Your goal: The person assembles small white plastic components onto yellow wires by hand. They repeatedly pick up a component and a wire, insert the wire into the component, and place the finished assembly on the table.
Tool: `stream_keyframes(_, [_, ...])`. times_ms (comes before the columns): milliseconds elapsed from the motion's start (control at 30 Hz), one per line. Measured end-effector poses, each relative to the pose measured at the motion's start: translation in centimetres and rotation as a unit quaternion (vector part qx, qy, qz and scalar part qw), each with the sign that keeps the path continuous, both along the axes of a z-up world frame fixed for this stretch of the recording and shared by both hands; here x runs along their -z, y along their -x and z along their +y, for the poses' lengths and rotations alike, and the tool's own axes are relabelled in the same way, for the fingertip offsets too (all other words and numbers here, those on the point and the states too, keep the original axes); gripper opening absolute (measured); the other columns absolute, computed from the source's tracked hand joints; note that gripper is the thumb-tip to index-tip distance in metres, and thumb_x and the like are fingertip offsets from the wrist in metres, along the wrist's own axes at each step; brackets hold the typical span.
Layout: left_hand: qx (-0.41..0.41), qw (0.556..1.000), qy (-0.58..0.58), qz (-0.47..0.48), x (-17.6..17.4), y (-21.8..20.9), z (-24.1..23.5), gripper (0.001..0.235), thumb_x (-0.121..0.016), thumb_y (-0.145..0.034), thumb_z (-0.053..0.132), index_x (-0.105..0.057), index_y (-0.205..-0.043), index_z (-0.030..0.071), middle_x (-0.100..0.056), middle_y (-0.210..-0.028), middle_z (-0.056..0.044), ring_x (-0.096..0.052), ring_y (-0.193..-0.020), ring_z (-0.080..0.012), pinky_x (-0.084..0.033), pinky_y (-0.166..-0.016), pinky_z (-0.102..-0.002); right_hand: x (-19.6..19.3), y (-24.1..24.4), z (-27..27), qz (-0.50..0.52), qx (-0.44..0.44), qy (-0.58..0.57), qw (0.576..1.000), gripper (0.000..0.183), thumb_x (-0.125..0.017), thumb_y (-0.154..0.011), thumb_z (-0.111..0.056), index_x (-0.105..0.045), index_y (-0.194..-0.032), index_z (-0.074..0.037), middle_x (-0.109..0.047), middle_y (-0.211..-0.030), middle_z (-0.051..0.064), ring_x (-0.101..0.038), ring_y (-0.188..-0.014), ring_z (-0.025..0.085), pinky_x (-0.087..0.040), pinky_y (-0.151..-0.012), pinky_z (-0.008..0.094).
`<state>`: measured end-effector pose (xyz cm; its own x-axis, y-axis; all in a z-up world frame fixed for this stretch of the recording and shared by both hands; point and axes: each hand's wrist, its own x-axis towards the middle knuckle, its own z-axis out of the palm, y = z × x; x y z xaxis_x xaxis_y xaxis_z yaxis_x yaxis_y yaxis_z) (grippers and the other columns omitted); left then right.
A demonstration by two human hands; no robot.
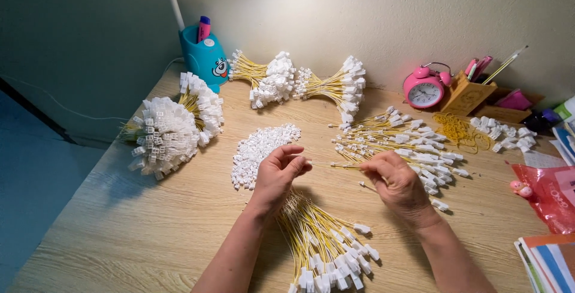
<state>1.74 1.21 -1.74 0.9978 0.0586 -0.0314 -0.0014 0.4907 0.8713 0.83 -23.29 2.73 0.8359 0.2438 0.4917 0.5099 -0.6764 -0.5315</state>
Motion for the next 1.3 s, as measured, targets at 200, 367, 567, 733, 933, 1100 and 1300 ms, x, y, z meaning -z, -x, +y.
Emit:
stream_keyframes(200, [-0.074,0.993,-0.086,-0.033,0.0,-1.0,3.3,0.024,-0.067,-0.091,0.011,-0.066,-0.115,0.007,-0.072,-0.1,-0.011,-0.071,-0.084,-0.0148,-0.058,-0.08,-0.025,0.8,-1.5,-6.0,-0.061,0.084,0.167,0.981,0.027,-0.076,-0.081,-0.031,-0.071,-0.105,-0.02,-0.062,-0.108,0.004,-0.063,-0.1,0.028,-0.049,-0.091,0.041])
stream_keyframes(367, [-0.072,0.992,-0.095,-0.038,0.3,-0.8,2.9,0.021,-0.062,-0.093,0.007,-0.066,-0.114,0.006,-0.071,-0.096,-0.01,-0.071,-0.081,-0.0147,-0.059,-0.079,-0.027,1.2,3.4,-3.6,0.08,-0.004,0.134,0.988,0.02,-0.075,-0.08,-0.034,-0.074,-0.096,-0.022,-0.068,-0.098,0.003,-0.068,-0.087,0.027,-0.053,-0.081,0.04])
stream_keyframes(567, [0.029,0.97,-0.211,-0.115,-1.5,0.9,0.7,0.017,-0.063,-0.09,0.007,-0.068,-0.105,0.004,-0.074,-0.095,-0.009,-0.069,-0.088,-0.0151,-0.058,-0.08,-0.027,2.2,5.3,-1.6,0.209,-0.054,0.23,0.949,0.018,-0.07,-0.082,-0.038,-0.068,-0.093,-0.025,-0.064,-0.095,-0.008,-0.063,-0.08,0.014,-0.052,-0.068,0.032])
stream_keyframes(733, [0.168,0.912,-0.343,-0.15,-3.0,2.8,-1.0,0.02,-0.067,-0.088,0.019,-0.069,-0.104,0.007,-0.075,-0.092,-0.005,-0.07,-0.078,-0.0117,-0.061,-0.074,-0.023,0.4,5.0,-2.0,0.233,-0.024,0.228,0.945,0.013,-0.065,-0.086,-0.032,-0.064,-0.088,-0.019,-0.065,-0.085,-0.004,-0.059,-0.074,0.014,-0.049,-0.066,0.031])
stream_keyframes(933, [0.125,0.888,-0.415,-0.154,-3.0,2.4,-0.7,0.025,-0.064,-0.088,0.021,-0.069,-0.11,0.009,-0.076,-0.099,-0.009,-0.074,-0.081,-0.0145,-0.061,-0.072,-0.024,-4.5,4.7,-3.1,0.335,0.059,-0.025,0.94,0.013,-0.066,-0.087,-0.02,-0.073,-0.089,-0.01,-0.054,-0.066,-0.002,-0.044,-0.057,0.01,-0.037,-0.053,0.026])
stream_keyframes(1100, [0.01,0.994,-0.104,-0.04,-1.7,1.0,-0.1,0.029,-0.057,-0.093,0.017,-0.063,-0.117,0.002,-0.072,-0.095,-0.015,-0.069,-0.082,-0.0227,-0.058,-0.078,-0.032,-4.1,3.2,-3.8,0.334,0.006,-0.233,0.913,0.014,-0.066,-0.086,-0.013,-0.068,-0.092,-0.001,-0.057,-0.068,0.006,-0.051,-0.061,0.017,-0.044,-0.059,0.029])
stream_keyframes(1300, [0.122,0.988,0.088,0.021,-3.0,2.3,-1.4,0.04,-0.062,-0.089,0.017,-0.058,-0.122,-0.005,-0.068,-0.096,-0.021,-0.065,-0.073,-0.0215,-0.055,-0.065,-0.029,-3.6,2.8,-0.4,0.343,0.02,-0.262,0.902,0.013,-0.065,-0.085,-0.009,-0.068,-0.092,0.001,-0.058,-0.069,0.007,-0.051,-0.058,0.016,-0.044,-0.056,0.028])
